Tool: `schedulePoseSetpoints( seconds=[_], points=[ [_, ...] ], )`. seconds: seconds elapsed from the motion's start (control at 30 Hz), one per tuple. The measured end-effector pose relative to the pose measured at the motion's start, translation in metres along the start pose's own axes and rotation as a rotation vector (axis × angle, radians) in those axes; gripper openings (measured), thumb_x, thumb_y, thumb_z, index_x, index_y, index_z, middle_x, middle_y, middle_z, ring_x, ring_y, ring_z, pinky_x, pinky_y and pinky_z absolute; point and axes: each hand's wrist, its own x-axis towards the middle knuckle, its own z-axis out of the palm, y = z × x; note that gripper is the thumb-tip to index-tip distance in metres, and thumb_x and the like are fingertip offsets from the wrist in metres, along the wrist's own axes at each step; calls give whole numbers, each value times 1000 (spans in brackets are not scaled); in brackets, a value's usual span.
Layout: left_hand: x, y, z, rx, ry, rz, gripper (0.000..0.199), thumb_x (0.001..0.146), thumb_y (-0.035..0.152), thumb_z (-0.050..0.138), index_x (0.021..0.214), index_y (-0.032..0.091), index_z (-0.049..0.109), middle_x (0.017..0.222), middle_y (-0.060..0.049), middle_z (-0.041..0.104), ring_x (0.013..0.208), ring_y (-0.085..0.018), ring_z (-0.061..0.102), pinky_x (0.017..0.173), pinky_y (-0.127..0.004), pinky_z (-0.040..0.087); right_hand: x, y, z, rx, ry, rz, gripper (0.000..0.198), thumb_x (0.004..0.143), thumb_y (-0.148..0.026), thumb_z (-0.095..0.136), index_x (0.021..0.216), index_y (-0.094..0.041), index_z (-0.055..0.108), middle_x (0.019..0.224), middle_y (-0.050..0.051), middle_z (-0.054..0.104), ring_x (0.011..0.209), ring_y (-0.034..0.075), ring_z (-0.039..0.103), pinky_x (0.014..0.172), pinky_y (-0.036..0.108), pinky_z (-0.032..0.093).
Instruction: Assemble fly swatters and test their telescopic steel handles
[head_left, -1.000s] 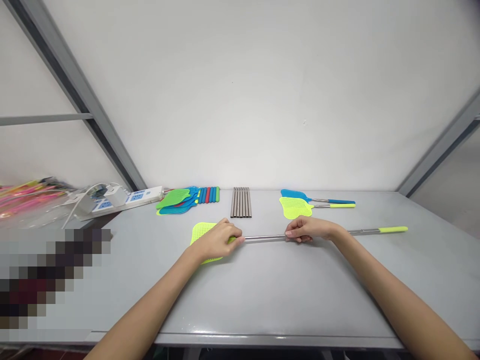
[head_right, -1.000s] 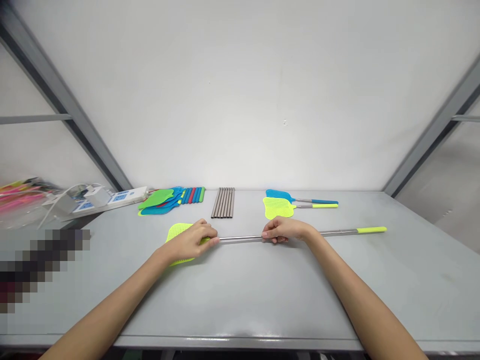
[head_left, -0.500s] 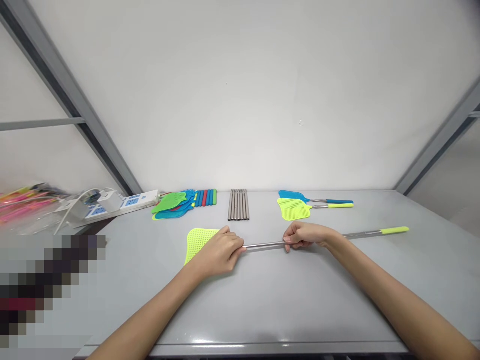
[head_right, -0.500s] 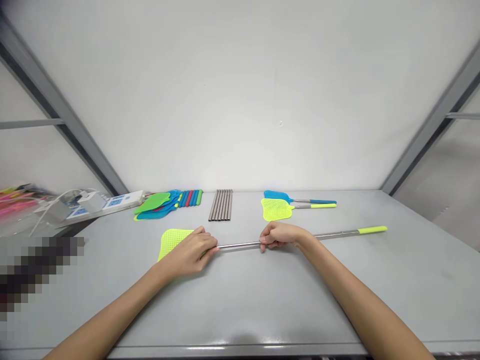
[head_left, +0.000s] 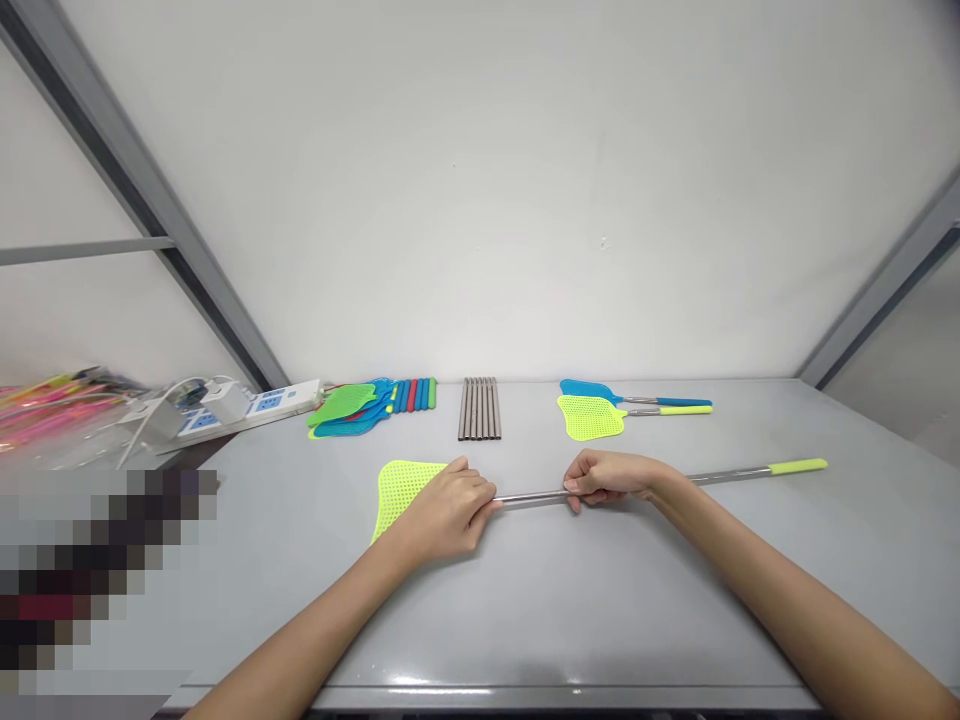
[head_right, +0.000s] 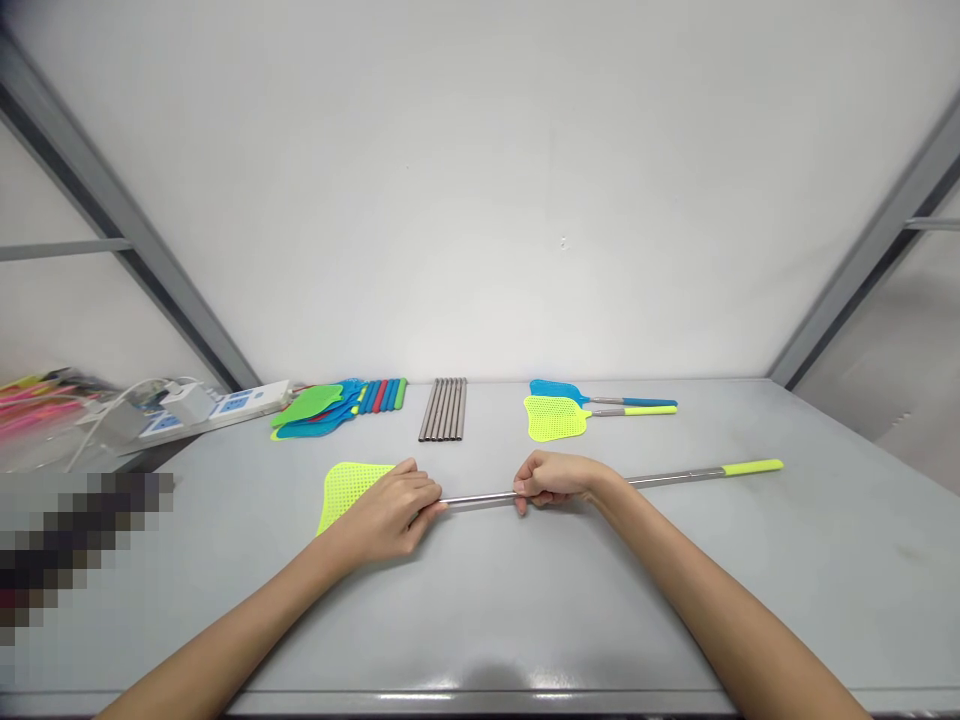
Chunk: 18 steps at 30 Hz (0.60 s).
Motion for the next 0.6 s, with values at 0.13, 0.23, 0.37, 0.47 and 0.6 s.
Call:
schedulePoseSetpoints(
  seconds=[0.13, 0.23, 0.37, 0.47, 0.6],
  points=[
    [0, 2, 0, 5, 0, 7, 29, 86, 22, 32, 59, 17, 43, 55, -1, 49, 54, -14, 44, 63, -31, 28, 0, -4, 3, -15, 3, 1, 24, 76, -26, 43, 64, -12, 58, 47, -4, 31, 41, 6, 22, 41, 22, 13],
    [0, 3, 1, 14, -3, 14, 29, 86, 21, 32, 59, 17, 42, 55, -1, 49, 54, -14, 44, 62, -31, 28, 1, -6, 6, -22, 2, 1, 25, 77, -26, 42, 64, -12, 58, 45, -5, 30, 41, 6, 22, 41, 22, 14],
    [1, 7, 1, 29, -2, 15, 28, 85, 20, 33, 59, 17, 40, 55, -1, 49, 54, -14, 44, 62, -30, 29, 1, -9, 10, -26, -15, -2, 26, 78, -29, 42, 65, -12, 58, 45, -6, 29, 41, 5, 21, 41, 22, 13],
    [2, 11, 0, 25, -3, 13, 26, 84, 19, 35, 59, 17, 40, 56, -1, 49, 54, -14, 44, 62, -30, 29, 1, -10, 13, -30, -33, -12, 27, 80, -28, 41, 67, -11, 58, 47, -6, 30, 42, 5, 22, 43, 21, 16],
    [2, 16, 0, 29, -15, 12, 24, 83, 17, 36, 58, 17, 39, 55, 0, 49, 54, -14, 44, 62, -30, 30, 2, -11, 17, -36, -48, -18, 27, 82, -29, 40, 71, -11, 58, 49, -6, 32, 43, 5, 23, 45, 21, 19]
  ],
)
